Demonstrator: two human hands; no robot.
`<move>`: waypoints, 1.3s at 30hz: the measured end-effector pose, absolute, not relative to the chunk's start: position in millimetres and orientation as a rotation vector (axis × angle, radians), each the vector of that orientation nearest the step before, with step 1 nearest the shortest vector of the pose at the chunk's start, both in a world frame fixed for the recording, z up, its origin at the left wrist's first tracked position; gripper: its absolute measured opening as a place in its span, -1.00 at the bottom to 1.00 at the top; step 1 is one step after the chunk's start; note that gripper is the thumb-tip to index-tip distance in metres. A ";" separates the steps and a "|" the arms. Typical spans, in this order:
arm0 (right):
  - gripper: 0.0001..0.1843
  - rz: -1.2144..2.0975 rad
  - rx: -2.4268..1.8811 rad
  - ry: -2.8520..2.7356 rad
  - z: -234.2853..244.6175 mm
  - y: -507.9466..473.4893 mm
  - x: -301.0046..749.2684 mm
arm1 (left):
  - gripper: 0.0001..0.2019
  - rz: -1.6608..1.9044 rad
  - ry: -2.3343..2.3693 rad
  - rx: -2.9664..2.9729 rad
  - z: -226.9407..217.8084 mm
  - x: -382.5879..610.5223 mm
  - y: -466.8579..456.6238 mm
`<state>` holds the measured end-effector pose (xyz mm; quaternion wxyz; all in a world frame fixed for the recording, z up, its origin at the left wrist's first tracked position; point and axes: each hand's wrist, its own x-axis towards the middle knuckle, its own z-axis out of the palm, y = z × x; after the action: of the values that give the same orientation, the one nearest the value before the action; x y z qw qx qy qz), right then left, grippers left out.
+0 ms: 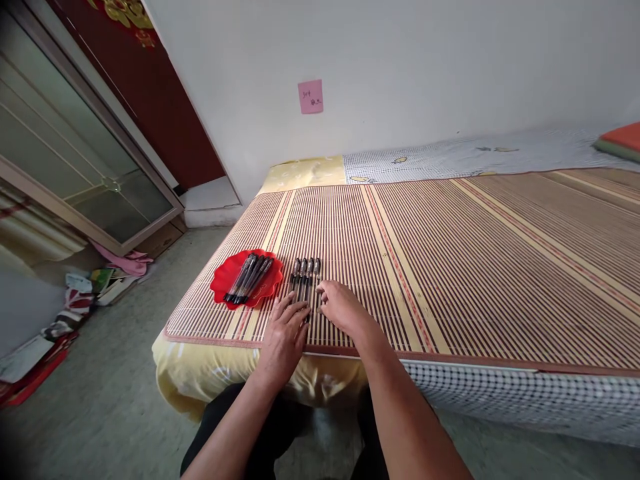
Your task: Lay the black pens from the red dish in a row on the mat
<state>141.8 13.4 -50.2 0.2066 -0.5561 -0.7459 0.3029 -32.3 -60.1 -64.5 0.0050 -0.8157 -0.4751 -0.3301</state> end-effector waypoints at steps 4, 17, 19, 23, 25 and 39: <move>-0.57 0.777 -1.523 -2.106 -51.0 13.4 140.2 | -0.72 -1.028 -1.487 -2.551 -65.1 -33.0 -60.2; -0.63 0.666 -1.597 -2.089 -44.0 7.7 141.2 | -0.66 -0.977 -1.517 -2.574 -67.9 -35.9 -59.1; -0.65 0.659 -1.606 -2.104 -42.9 6.5 141.2 | -0.67 -0.961 -1.527 -2.577 -67.5 -35.4 -59.3; -0.68 0.664 -1.625 -2.132 -39.0 4.3 139.9 | -0.69 -0.932 -1.538 -2.598 -67.1 -34.7 -58.8; -0.68 0.663 -1.630 -2.137 -37.6 3.7 139.5 | -0.69 -0.929 -1.537 -2.604 -67.3 -34.7 -58.4; -0.66 0.656 -1.622 -2.156 -36.0 3.3 137.8 | -0.64 -1.010 -1.519 -2.619 -70.1 -35.9 -56.5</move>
<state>137.8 3.3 -36.0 0.1815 -0.5745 -0.7635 0.2323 -35.9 -56.5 -70.1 -0.0252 -0.8204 -0.4758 -0.3162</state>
